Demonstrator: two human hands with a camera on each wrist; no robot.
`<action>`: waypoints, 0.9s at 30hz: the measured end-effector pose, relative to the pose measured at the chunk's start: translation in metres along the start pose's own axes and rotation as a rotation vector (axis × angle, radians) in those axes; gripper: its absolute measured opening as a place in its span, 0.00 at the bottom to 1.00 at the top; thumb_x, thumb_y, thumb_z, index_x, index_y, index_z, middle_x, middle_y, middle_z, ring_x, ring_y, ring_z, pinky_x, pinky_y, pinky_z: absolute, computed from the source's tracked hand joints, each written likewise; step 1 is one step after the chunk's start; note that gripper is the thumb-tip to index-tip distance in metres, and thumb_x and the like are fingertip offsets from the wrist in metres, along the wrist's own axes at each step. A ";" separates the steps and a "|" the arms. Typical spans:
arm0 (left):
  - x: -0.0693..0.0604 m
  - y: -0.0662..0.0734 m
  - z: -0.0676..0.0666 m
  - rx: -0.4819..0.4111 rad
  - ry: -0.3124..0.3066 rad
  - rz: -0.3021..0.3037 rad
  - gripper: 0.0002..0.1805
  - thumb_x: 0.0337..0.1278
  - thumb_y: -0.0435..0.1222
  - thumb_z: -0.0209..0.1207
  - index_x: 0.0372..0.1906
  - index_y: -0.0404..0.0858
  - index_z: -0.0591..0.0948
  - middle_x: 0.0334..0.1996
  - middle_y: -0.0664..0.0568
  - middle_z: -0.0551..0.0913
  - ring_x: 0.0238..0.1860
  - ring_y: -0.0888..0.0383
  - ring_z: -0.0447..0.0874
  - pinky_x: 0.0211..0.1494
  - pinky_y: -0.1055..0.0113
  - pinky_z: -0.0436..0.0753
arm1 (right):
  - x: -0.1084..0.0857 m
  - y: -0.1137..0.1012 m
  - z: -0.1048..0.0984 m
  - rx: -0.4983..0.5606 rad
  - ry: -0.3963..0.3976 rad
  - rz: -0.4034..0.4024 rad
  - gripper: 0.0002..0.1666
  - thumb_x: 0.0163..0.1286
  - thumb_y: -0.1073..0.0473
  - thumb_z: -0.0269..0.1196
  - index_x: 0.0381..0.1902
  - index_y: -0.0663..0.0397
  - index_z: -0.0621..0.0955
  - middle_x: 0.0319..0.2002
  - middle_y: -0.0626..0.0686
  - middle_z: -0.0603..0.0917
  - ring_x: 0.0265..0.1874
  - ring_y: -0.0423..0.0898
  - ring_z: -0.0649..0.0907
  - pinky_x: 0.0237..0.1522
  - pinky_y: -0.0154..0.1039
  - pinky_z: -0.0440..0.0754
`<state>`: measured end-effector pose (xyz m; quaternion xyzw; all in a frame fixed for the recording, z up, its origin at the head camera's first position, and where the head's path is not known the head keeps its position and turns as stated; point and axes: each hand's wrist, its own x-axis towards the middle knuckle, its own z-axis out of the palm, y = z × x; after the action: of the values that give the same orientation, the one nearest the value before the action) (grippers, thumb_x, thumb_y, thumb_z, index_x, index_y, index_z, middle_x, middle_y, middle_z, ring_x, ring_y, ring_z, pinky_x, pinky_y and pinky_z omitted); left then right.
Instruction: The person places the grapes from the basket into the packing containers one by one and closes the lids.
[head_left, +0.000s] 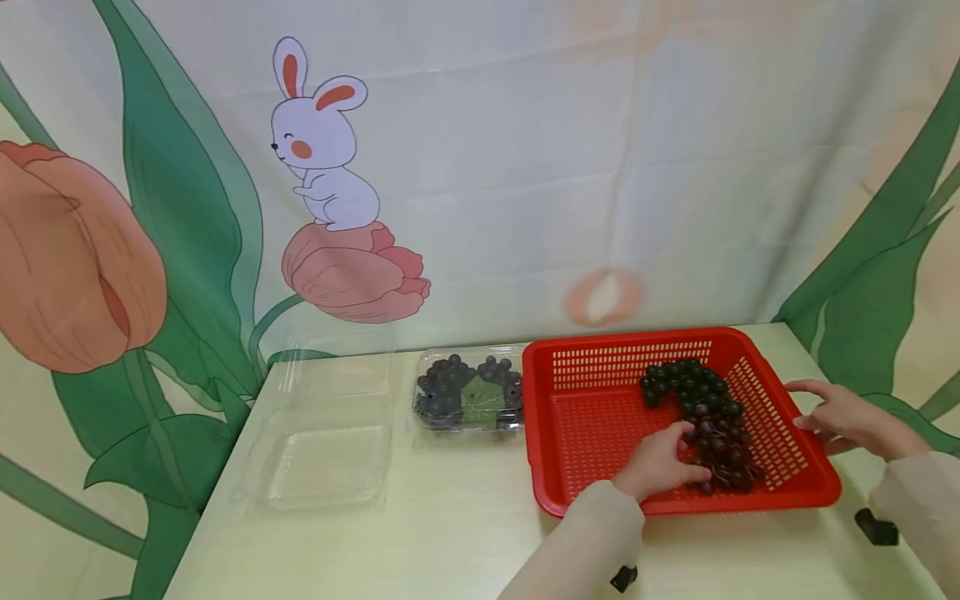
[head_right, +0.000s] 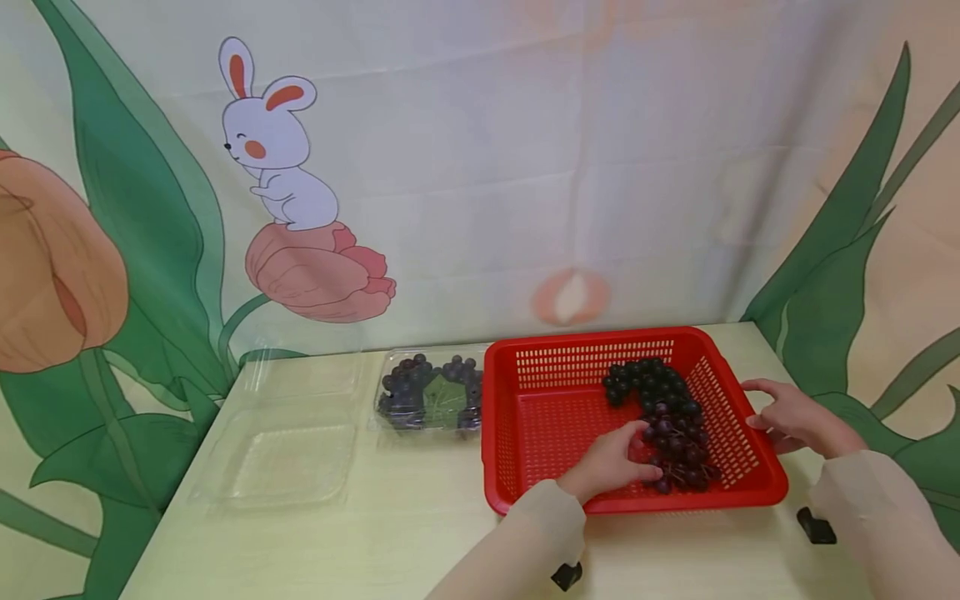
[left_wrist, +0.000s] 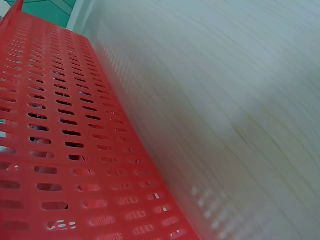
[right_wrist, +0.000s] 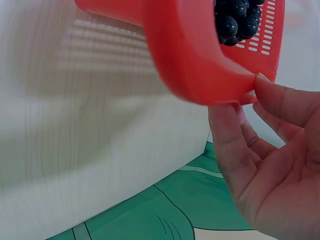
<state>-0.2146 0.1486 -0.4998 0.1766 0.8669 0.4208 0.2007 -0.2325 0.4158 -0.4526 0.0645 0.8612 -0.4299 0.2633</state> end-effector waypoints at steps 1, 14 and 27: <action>0.000 0.000 0.000 -0.004 -0.012 0.002 0.32 0.44 0.44 0.63 0.58 0.54 0.66 0.47 0.58 0.76 0.45 0.64 0.74 0.44 0.69 0.76 | 0.000 0.000 0.000 -0.001 0.000 0.000 0.43 0.61 0.63 0.55 0.65 0.69 0.44 0.29 0.52 0.80 0.26 0.48 0.82 0.32 0.45 0.81; 0.002 -0.004 0.003 0.044 -0.136 -0.019 0.30 0.44 0.42 0.63 0.57 0.57 0.69 0.54 0.61 0.73 0.54 0.63 0.71 0.51 0.66 0.74 | 0.000 -0.001 0.001 0.004 0.001 0.002 0.41 0.62 0.64 0.54 0.65 0.68 0.44 0.27 0.51 0.79 0.25 0.47 0.82 0.31 0.44 0.81; 0.005 -0.009 0.005 0.099 -0.182 -0.023 0.26 0.45 0.42 0.63 0.55 0.51 0.72 0.51 0.62 0.75 0.53 0.64 0.71 0.53 0.68 0.72 | -0.001 0.000 0.002 0.018 0.002 0.010 0.41 0.63 0.64 0.53 0.65 0.67 0.44 0.26 0.51 0.80 0.25 0.48 0.82 0.31 0.45 0.81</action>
<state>-0.2178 0.1493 -0.5106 0.2138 0.8668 0.3573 0.2745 -0.2312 0.4146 -0.4535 0.0713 0.8573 -0.4362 0.2641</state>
